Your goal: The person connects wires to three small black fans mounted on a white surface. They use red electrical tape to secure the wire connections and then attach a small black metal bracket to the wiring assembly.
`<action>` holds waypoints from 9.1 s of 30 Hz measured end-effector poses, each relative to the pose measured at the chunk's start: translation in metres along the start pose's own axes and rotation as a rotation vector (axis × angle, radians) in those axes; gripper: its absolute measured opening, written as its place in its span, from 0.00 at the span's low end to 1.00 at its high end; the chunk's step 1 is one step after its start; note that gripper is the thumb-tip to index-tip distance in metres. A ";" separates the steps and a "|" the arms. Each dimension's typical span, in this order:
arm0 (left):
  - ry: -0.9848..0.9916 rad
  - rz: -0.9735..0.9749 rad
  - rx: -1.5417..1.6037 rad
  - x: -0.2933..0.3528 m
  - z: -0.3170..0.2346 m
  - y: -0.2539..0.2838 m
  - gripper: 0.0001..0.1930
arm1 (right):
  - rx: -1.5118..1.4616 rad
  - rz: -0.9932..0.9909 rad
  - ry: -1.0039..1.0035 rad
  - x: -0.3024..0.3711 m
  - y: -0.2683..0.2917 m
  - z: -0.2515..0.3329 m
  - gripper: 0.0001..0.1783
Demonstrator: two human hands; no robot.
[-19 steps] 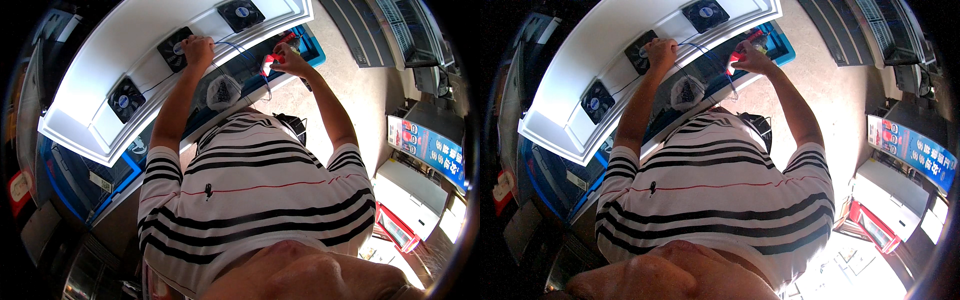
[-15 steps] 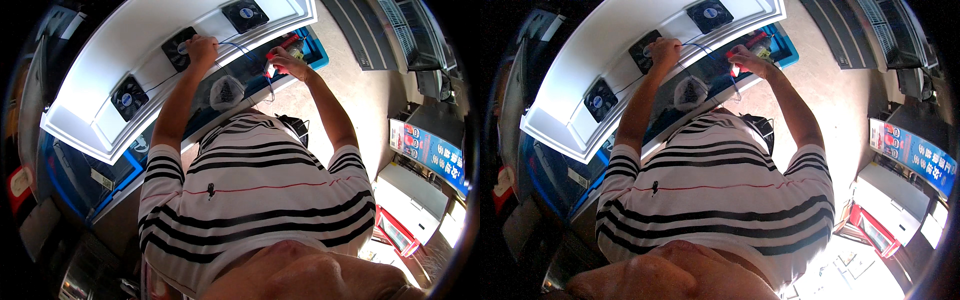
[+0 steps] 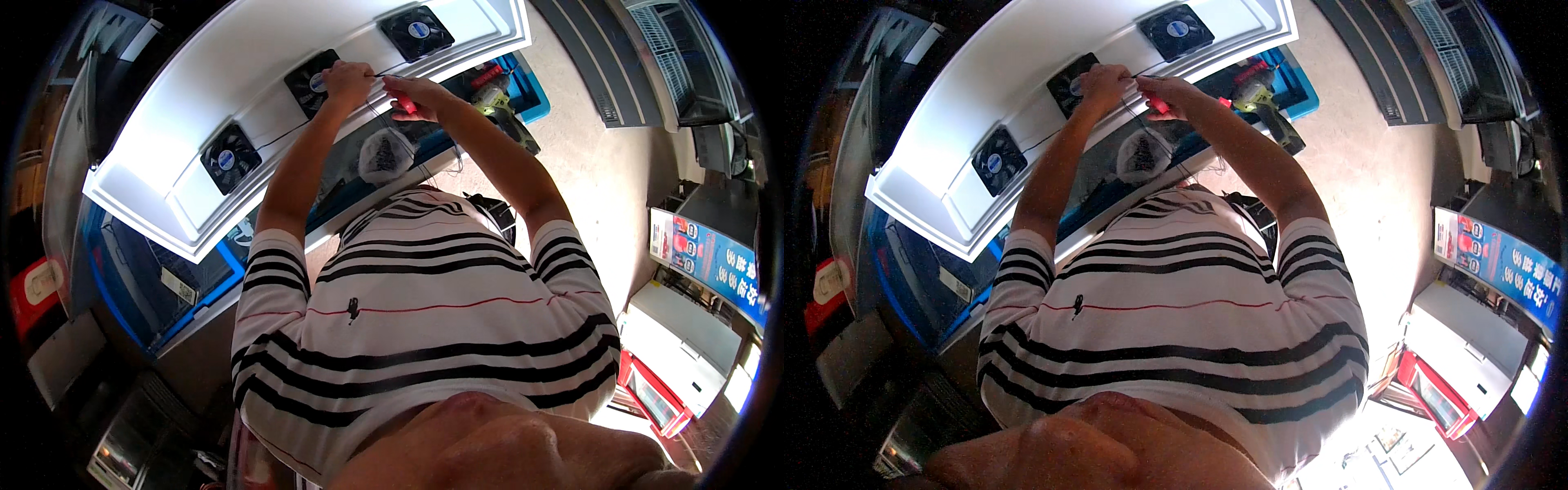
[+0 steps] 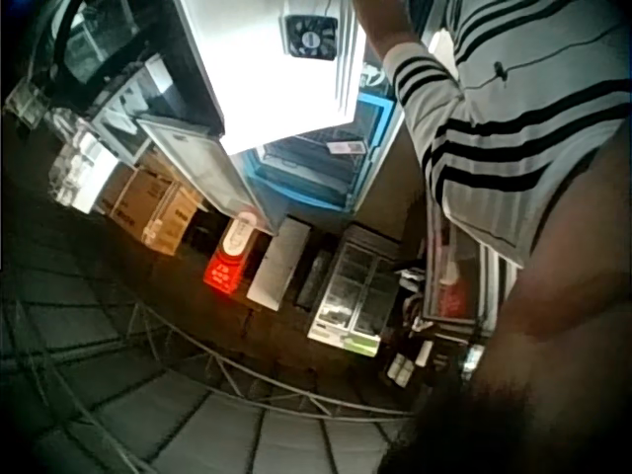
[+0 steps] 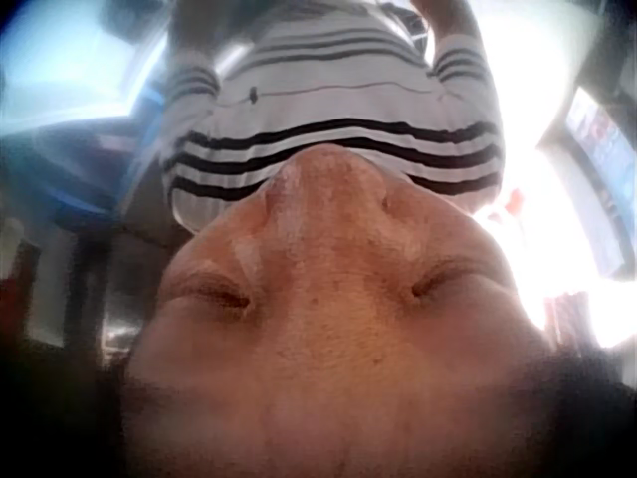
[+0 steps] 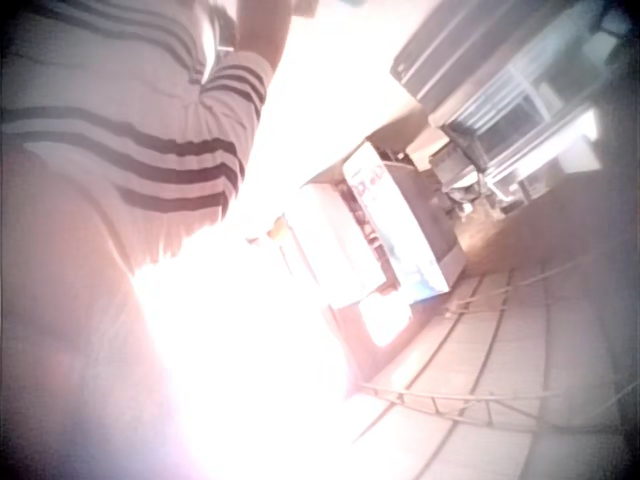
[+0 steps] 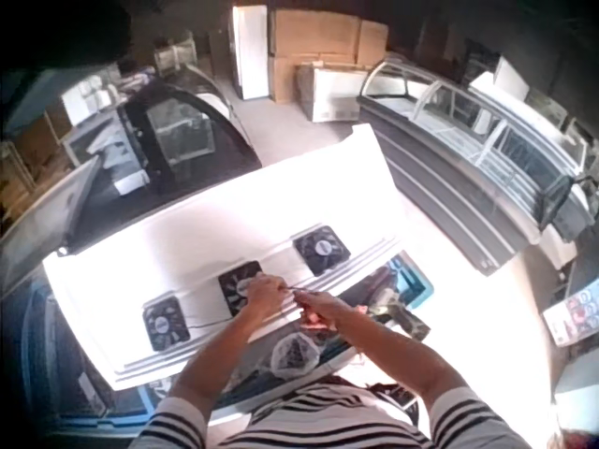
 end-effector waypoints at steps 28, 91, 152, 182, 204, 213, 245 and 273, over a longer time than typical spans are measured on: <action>0.034 0.260 -0.041 -0.035 0.020 -0.016 0.13 | 0.010 0.103 -0.177 0.000 0.017 0.013 0.28; -0.421 1.074 -0.430 -0.105 0.020 -0.103 0.26 | 0.773 0.016 0.043 -0.018 -0.008 0.046 0.25; -0.489 1.197 -0.365 -0.104 0.010 -0.082 0.23 | 0.974 -0.036 -0.035 -0.022 -0.017 0.062 0.26; -0.425 0.800 -0.220 -0.073 0.001 -0.030 0.17 | 0.938 -0.039 -0.034 -0.022 -0.004 0.062 0.25; -0.170 0.335 0.040 -0.036 0.025 -0.021 0.14 | 0.316 0.117 0.601 -0.042 0.009 0.015 0.33; -0.113 0.325 0.038 -0.038 0.025 -0.014 0.18 | 0.757 -0.330 0.990 -0.049 -0.004 0.013 0.28; -0.110 0.188 0.178 -0.036 0.036 -0.022 0.34 | 1.132 -0.256 0.961 -0.066 0.002 0.041 0.17; -0.223 -0.597 0.234 0.027 0.017 -0.014 0.18 | 1.227 -0.118 0.690 -0.095 -0.005 0.060 0.16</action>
Point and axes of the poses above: each hand's wrist, its own x-axis away from the middle knuckle, its own y-axis out of the back of the hand, z = x × y, the point moved 3 cm from there along -x, towards the middle knuckle, and after that the axes turned 9 degrees about -z, right-handed, at the moved point
